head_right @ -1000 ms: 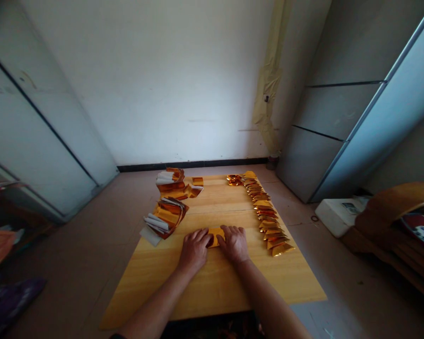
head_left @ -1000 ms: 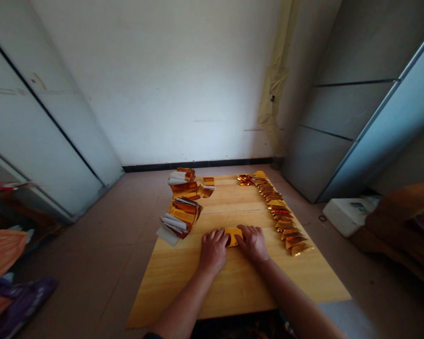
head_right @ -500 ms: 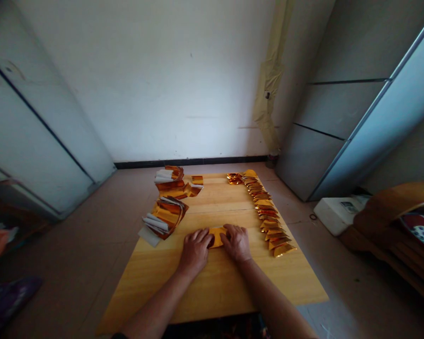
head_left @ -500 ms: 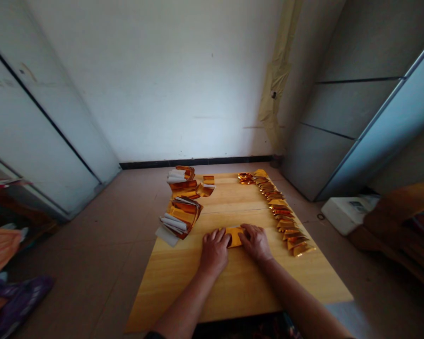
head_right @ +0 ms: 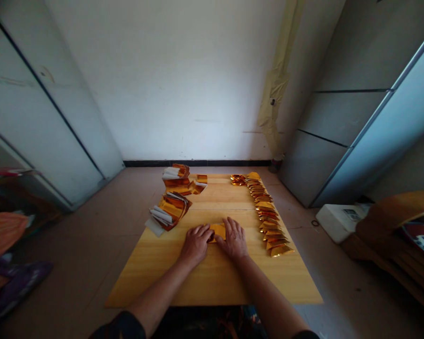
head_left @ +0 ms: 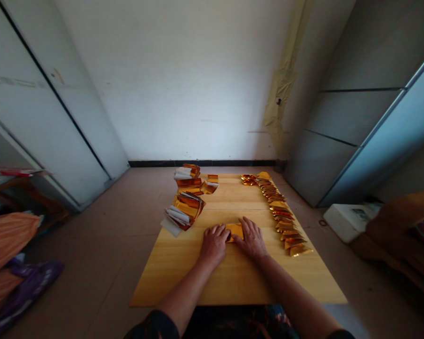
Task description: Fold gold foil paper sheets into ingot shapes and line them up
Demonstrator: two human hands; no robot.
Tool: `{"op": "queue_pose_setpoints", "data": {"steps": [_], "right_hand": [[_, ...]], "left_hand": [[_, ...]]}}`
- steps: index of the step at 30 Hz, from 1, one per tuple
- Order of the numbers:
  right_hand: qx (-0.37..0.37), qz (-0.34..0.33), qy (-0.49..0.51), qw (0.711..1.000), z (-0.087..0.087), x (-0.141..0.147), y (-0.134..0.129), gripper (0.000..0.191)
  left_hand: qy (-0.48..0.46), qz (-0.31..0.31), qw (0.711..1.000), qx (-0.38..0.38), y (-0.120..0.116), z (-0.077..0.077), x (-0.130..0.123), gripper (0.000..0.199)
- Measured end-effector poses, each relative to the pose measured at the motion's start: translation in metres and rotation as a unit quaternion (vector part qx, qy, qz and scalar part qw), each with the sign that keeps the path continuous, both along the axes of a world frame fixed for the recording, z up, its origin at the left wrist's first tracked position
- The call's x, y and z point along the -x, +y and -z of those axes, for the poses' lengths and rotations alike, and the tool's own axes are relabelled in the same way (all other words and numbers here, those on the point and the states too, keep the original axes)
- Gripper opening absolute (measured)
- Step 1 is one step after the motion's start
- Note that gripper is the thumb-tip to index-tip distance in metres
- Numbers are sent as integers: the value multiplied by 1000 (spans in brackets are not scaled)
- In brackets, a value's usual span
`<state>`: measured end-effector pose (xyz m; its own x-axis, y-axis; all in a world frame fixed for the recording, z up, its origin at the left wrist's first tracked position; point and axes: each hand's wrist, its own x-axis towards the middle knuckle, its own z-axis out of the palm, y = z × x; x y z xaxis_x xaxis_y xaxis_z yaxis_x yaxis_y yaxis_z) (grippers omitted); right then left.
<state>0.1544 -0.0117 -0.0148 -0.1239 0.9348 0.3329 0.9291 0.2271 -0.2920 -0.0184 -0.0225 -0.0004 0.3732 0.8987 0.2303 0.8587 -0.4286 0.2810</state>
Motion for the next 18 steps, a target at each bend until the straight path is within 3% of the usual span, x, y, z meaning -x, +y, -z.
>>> {"op": "queue_pose_setpoints", "data": {"steps": [8, 18], "right_hand": [[-31, -1, -7, 1000, 13, 0, -17, 64], [-7, -18, -16, 1000, 13, -9, -42, 70]], "left_hand": [[-7, 9, 1000, -9, -10, 8, 3, 35], [-16, -8, 1000, 9, -40, 1, -4, 37]]}}
